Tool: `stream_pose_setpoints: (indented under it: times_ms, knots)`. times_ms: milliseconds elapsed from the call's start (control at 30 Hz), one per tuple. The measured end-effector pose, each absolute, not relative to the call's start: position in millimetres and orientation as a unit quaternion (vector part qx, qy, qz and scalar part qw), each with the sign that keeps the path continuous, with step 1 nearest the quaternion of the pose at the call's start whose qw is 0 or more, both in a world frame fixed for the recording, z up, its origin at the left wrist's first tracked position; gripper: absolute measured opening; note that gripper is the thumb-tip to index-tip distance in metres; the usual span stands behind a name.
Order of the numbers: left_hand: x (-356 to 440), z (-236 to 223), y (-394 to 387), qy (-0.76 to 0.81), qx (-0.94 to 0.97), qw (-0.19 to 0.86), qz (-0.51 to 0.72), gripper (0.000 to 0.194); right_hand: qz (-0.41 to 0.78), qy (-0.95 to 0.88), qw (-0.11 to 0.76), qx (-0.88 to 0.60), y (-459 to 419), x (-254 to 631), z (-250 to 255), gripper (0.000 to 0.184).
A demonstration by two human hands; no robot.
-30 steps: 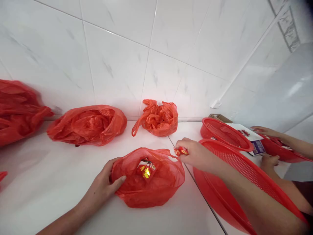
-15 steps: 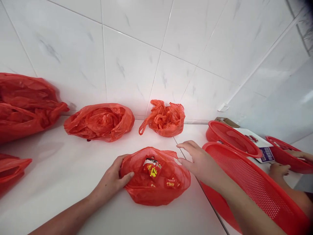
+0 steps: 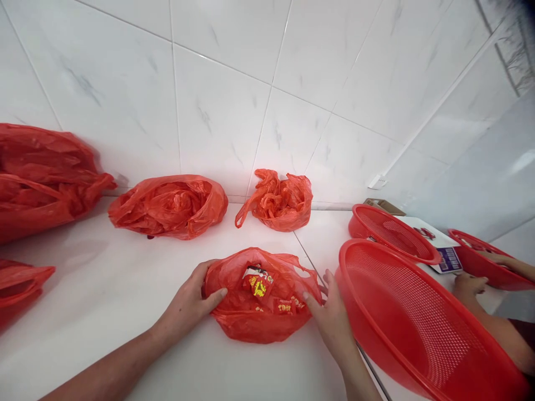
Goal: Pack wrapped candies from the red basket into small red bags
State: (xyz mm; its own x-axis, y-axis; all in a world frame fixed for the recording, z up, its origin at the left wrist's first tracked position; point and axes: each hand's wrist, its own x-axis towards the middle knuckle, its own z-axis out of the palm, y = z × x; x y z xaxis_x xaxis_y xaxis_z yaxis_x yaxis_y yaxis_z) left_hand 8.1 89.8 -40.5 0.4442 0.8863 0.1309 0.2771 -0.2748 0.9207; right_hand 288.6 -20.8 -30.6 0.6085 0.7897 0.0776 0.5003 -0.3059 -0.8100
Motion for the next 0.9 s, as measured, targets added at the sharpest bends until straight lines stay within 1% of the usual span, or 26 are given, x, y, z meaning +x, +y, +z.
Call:
stream_pose_setpoints:
  times_ms: [67,100,133,233,267,333,400,467,633,733,800,833,900]
  knots:
    - [8,-41,90,0.404,0.722,0.448,0.340,0.046,0.201,-0.377,0.439,-0.790,-11,294,-35,0.090]
    - [8,-41,90,0.404,0.722,0.446,0.342,0.046,0.221,-0.376,0.445,-0.782,-4,296,-35,0.086]
    - [8,-41,90,0.404,0.722,0.444,0.342,0.047,0.244,-0.383,0.449,-0.769,2,297,-35,0.076]
    - [8,-42,91,0.405,0.722,0.447,0.340,0.049,0.296,-0.417,0.460,-0.726,18,297,-26,0.032]
    - [8,-42,91,0.405,0.722,0.447,0.340,0.050,0.295,-0.421,0.468,-0.719,22,295,-20,0.024]
    - [8,-42,90,0.406,0.721,0.445,0.343,0.052,0.259,-0.417,0.502,-0.712,25,291,-6,0.020]
    - [8,-42,90,0.405,0.721,0.444,0.346,0.053,0.227,-0.407,0.549,-0.694,24,288,6,0.019]
    - [8,-42,90,0.399,0.721,0.450,0.345,0.051,0.217,-0.393,0.568,-0.690,20,287,13,0.019]
    - [8,-38,89,0.394,0.723,0.451,0.345,0.049,0.222,-0.385,0.515,-0.733,1,294,0,0.028]
    - [8,-33,83,0.432,0.720,0.429,0.333,0.054,0.227,-0.392,0.517,-0.726,-13,297,-11,0.033]
    - [9,-31,77,0.464,0.709,0.429,0.312,0.062,0.223,-0.398,0.534,-0.712,-20,296,-14,0.040]
    - [10,-30,74,0.471,0.702,0.440,0.303,0.065,0.213,-0.399,0.542,-0.709,-22,294,-14,0.047]
    - [12,-27,72,0.454,0.680,0.492,0.300,0.064,0.188,-0.401,0.544,-0.713,-24,291,-13,0.060]
